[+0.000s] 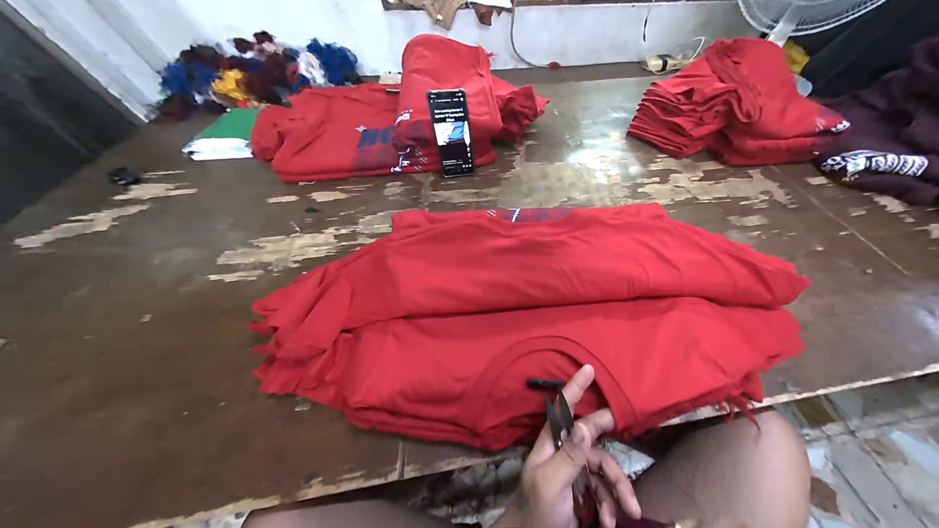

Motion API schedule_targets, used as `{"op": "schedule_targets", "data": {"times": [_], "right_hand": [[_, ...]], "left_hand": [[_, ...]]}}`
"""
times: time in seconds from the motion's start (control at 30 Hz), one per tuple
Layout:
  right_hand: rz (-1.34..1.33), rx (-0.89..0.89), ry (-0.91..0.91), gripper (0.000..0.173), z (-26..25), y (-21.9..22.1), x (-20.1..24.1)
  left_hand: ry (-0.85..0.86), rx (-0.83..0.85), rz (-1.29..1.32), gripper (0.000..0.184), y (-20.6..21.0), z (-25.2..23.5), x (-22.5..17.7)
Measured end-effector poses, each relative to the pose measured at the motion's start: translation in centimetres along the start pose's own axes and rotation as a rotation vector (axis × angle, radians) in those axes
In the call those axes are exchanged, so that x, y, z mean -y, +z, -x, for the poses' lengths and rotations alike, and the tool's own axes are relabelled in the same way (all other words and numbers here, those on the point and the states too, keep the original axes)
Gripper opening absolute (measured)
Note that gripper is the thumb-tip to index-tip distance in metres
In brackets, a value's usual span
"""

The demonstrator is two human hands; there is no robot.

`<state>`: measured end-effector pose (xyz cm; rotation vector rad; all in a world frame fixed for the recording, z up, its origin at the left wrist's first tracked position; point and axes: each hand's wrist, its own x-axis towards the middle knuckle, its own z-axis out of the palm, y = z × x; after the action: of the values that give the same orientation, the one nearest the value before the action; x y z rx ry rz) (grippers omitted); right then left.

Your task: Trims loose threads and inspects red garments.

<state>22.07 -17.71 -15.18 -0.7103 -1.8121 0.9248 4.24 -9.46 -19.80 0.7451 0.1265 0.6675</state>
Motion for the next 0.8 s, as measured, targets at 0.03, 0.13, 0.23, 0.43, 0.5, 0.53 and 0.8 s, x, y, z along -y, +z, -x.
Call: {"op": "schedule_targets", "data": {"times": [0.03, 0.13, 0.23, 0.43, 0.5, 0.53, 0.8], "right_hand": [[0.159, -0.064, 0.051, 0.069, -0.3, -0.5, 0.3], [0.561, -0.306, 0.239, 0.063, -0.1, -2.6, -1.3], [0.284, -0.477, 0.235, 0.047, 1.2, -1.9, -5.7], [-0.115, -0.573, 0.266, 0.01, 1.7, -0.3, -6.6], [-0.046, -0.535, 0.218, 0.011, 2.5, -0.8, -6.4], [0.006, -0.508, 0.19, 0.011, 2.8, -1.1, -6.4], [0.198, -0.551, 0.257, 0.027, 2.3, -1.2, -6.4]], "left_hand": [[0.007, -0.007, -0.004, 0.069, 0.2, 0.0, 0.0], [0.031, -0.017, -0.097, 0.072, 0.9, 0.2, -0.2], [0.123, 0.053, -0.336, 0.071, 0.7, 0.3, 0.7], [0.205, 0.112, -0.538, 0.063, 0.1, 0.2, 1.1], [0.193, 0.119, -0.532, 0.064, -0.1, 0.1, 0.6], [0.185, 0.126, -0.521, 0.065, -0.2, 0.1, 0.5], [0.276, 0.122, -0.715, 0.061, -0.4, 0.1, 1.3]]}}
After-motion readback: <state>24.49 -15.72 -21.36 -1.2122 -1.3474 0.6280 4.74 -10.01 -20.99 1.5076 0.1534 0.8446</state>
